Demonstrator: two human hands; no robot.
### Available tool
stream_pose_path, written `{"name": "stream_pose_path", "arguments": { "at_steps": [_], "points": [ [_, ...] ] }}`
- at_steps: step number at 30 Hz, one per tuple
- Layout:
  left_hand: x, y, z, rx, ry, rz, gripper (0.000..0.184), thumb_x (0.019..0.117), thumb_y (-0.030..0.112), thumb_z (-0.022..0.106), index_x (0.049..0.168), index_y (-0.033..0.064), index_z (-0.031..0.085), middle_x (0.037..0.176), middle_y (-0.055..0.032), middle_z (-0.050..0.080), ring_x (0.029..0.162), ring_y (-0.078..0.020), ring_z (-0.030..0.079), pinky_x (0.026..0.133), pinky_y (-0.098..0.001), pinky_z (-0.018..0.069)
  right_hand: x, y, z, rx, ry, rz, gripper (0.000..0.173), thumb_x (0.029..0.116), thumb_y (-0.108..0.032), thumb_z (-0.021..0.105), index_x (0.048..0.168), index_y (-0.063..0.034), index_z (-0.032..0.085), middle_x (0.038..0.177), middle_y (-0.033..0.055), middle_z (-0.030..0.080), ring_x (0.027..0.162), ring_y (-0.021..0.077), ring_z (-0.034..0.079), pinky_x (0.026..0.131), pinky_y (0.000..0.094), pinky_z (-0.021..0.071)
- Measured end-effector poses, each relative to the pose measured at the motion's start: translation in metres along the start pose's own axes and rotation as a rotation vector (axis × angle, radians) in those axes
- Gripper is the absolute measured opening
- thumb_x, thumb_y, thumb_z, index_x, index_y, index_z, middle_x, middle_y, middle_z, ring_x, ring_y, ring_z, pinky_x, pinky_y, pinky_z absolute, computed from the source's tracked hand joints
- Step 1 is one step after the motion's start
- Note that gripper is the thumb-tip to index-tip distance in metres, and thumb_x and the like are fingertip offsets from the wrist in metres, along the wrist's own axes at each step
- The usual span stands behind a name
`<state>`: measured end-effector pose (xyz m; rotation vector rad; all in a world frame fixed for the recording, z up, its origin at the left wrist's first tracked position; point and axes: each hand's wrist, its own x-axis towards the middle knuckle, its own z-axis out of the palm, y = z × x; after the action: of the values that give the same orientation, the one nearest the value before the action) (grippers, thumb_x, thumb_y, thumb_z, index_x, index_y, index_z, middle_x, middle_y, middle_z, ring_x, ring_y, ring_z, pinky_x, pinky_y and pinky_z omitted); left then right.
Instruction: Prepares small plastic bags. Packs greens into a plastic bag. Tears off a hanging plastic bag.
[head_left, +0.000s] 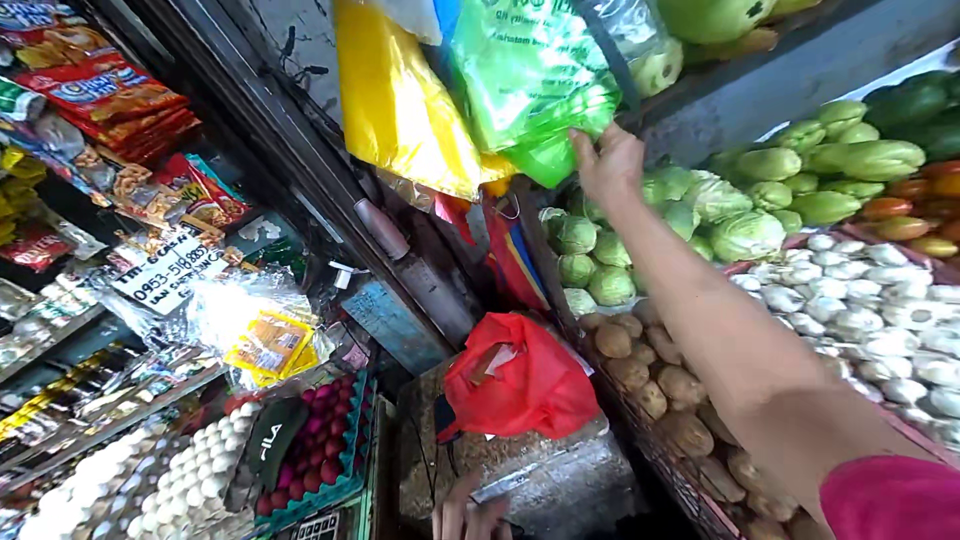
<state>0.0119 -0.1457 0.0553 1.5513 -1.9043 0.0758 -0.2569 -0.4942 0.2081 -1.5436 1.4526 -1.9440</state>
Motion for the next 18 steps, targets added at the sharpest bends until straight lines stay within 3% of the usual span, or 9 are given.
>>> {"name": "stream_pose_path", "arguments": {
  "at_steps": [3, 5, 8, 10, 12, 14, 16, 18],
  "points": [
    [0.082, 0.024, 0.007, 0.035, 0.003, 0.242, 0.017, 0.0930, 0.011, 0.063, 0.099, 0.0058, 0.078, 0.130, -0.0189, 0.066, 0.126, -0.0297, 0.059, 0.108, -0.0348, 0.0463, 0.004, 0.000, -0.034, -0.123, -0.045, 0.082, 0.046, 0.1068, -0.032, 0.054, 0.125, 0.0103, 0.058, 0.115, 0.0316, 0.066, 0.111, 0.0452, 0.066, 0.100, 0.0612, 0.0475],
    [0.133, 0.043, 0.022, 0.038, 0.039, 0.391, 0.018, 0.0924, 0.014, 0.062, 0.099, 0.0107, 0.078, 0.130, -0.0136, 0.067, 0.126, -0.0264, 0.060, 0.106, -0.0323, 0.0486, 0.012, -0.002, -0.054, -0.236, -0.105, 0.098, 0.047, 0.1082, -0.034, 0.051, 0.119, 0.0105, 0.060, 0.108, 0.0301, 0.068, 0.100, 0.0443, 0.070, 0.092, 0.0621, 0.0525],
    [0.199, 0.080, 0.036, 0.053, -0.017, 0.466, 0.018, 0.0939, 0.013, 0.063, 0.104, 0.0075, 0.076, 0.133, -0.0138, 0.065, 0.122, -0.0306, 0.062, 0.100, -0.0410, 0.0535, 0.017, -0.021, -0.083, -0.458, -0.297, 0.068, 0.049, 0.1117, -0.033, 0.040, 0.110, 0.0093, 0.065, 0.101, 0.0306, 0.069, 0.096, 0.0478, 0.069, 0.086, 0.0677, 0.0505],
    [0.240, 0.101, 0.040, 0.029, -0.058, 0.429, 0.023, 0.0973, 0.014, 0.061, 0.114, 0.0045, 0.074, 0.135, -0.0145, 0.064, 0.124, -0.0320, 0.061, 0.100, -0.0446, 0.0523, 0.016, -0.036, -0.099, -0.482, -0.399, 0.027, 0.052, 0.1123, -0.036, 0.038, 0.102, 0.0067, 0.065, 0.086, 0.0236, 0.069, 0.078, 0.0395, 0.071, 0.076, 0.0606, 0.0549],
    [0.276, 0.120, 0.039, -0.002, -0.053, 0.397, 0.030, 0.1010, 0.016, 0.059, 0.127, 0.0029, 0.068, 0.138, -0.0156, 0.060, 0.128, -0.0325, 0.057, 0.104, -0.0469, 0.0497, 0.014, -0.048, -0.113, -0.350, -0.499, -0.012, 0.053, 0.1123, -0.038, 0.037, 0.096, 0.0043, 0.064, 0.071, 0.0130, 0.065, 0.059, 0.0234, 0.068, 0.063, 0.0448, 0.0598],
    [0.304, 0.138, 0.036, -0.023, 0.028, 0.407, 0.040, 0.1004, 0.022, 0.064, 0.135, 0.0013, 0.061, 0.137, -0.0184, 0.060, 0.126, -0.0342, 0.058, 0.103, -0.0486, 0.0498, 0.009, -0.061, -0.121, -0.201, -0.573, -0.032, 0.049, 0.1119, -0.037, 0.039, 0.090, 0.0014, 0.061, 0.064, 0.0072, 0.062, 0.052, 0.0143, 0.063, 0.055, 0.0337, 0.0581],
    [0.321, 0.154, 0.034, -0.023, 0.125, 0.419, 0.048, 0.0939, 0.028, 0.074, 0.132, 0.0000, 0.063, 0.130, -0.0197, 0.063, 0.121, -0.0356, 0.060, 0.098, -0.0494, 0.0513, 0.007, -0.070, -0.124, -0.156, -0.601, -0.056, 0.048, 0.1116, -0.036, 0.040, 0.087, -0.0009, 0.061, 0.061, 0.0048, 0.061, 0.049, 0.0114, 0.062, 0.052, 0.0293, 0.0564],
    [0.328, 0.162, 0.034, 0.080, 0.198, 0.476, 0.039, 0.0932, 0.025, 0.074, 0.120, -0.0018, 0.069, 0.119, -0.0197, 0.067, 0.115, -0.0363, 0.063, 0.092, -0.0497, 0.0535, 0.007, -0.072, -0.123, -0.166, -0.602, -0.070, 0.047, 0.1118, -0.035, 0.040, 0.085, -0.0017, 0.061, 0.061, 0.0042, 0.061, 0.048, 0.0106, 0.061, 0.051, 0.0278, 0.0555]
  ]
}}
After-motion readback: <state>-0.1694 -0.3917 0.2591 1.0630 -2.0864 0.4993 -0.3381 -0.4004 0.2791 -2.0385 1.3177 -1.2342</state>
